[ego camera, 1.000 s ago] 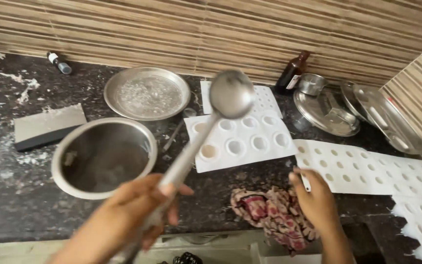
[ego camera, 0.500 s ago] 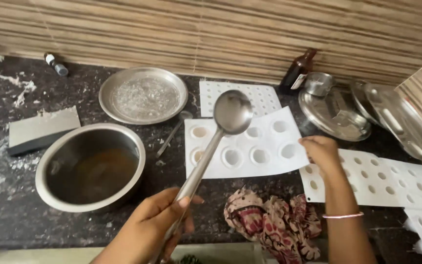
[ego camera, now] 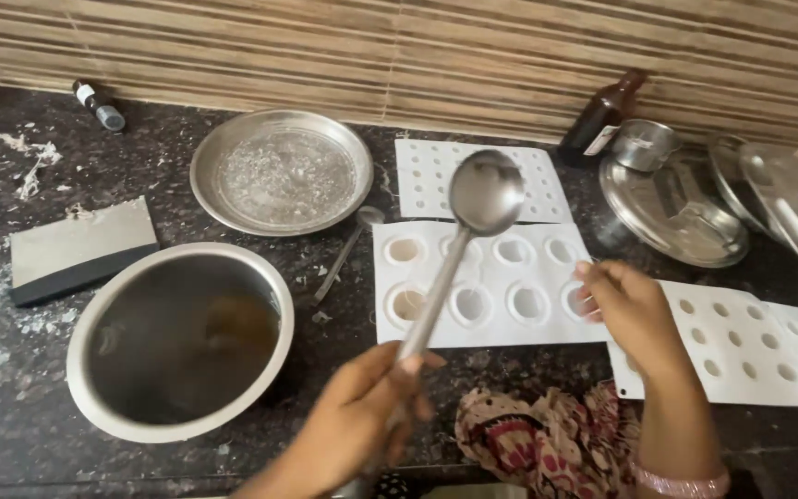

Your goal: The person holds a metal bowl of melted wax steady with a cloth and uses a long-handled ladle to scoop the liquid wax and pour it into the cavities of white silicone molds arranged on the counter, filling the mold holes one after another.

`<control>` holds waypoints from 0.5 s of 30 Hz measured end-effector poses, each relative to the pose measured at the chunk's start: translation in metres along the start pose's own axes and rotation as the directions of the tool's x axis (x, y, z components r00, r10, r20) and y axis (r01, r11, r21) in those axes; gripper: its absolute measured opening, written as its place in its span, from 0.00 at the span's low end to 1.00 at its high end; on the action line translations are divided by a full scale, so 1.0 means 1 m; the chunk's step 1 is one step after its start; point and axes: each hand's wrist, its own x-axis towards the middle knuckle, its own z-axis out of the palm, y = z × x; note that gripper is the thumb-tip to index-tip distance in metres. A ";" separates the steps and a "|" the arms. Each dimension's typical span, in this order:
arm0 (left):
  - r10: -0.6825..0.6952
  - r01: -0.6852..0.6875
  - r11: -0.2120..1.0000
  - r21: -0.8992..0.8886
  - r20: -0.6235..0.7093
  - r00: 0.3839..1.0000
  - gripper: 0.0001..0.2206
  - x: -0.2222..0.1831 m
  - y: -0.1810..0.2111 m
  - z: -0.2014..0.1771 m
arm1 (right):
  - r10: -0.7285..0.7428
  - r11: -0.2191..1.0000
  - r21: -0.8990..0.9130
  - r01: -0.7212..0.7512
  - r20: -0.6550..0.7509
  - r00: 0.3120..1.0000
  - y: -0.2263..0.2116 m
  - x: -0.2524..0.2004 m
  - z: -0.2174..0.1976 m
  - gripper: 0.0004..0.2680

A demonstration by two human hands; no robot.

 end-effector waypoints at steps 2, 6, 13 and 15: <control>0.024 -0.021 0.995 -0.098 0.024 0.999 0.17 0.012 -0.004 0.012 | 0.125 0.915 0.320 -0.246 0.356 0.926 -0.027 -0.038 0.005 0.22; 0.082 -0.087 0.992 -0.086 -0.067 0.994 0.17 0.031 -0.014 0.046 | -0.046 0.887 0.400 -0.232 0.574 0.818 -0.003 -0.100 0.064 0.20; 0.295 -0.340 0.744 0.575 0.174 0.940 0.20 0.015 -0.009 0.069 | -0.067 0.698 0.652 -0.297 0.471 0.879 0.039 -0.070 0.015 0.19; 0.239 -0.354 0.607 0.711 0.261 0.935 0.20 0.041 -0.054 0.075 | -0.001 0.745 0.607 -0.277 0.416 0.909 0.066 -0.028 -0.013 0.19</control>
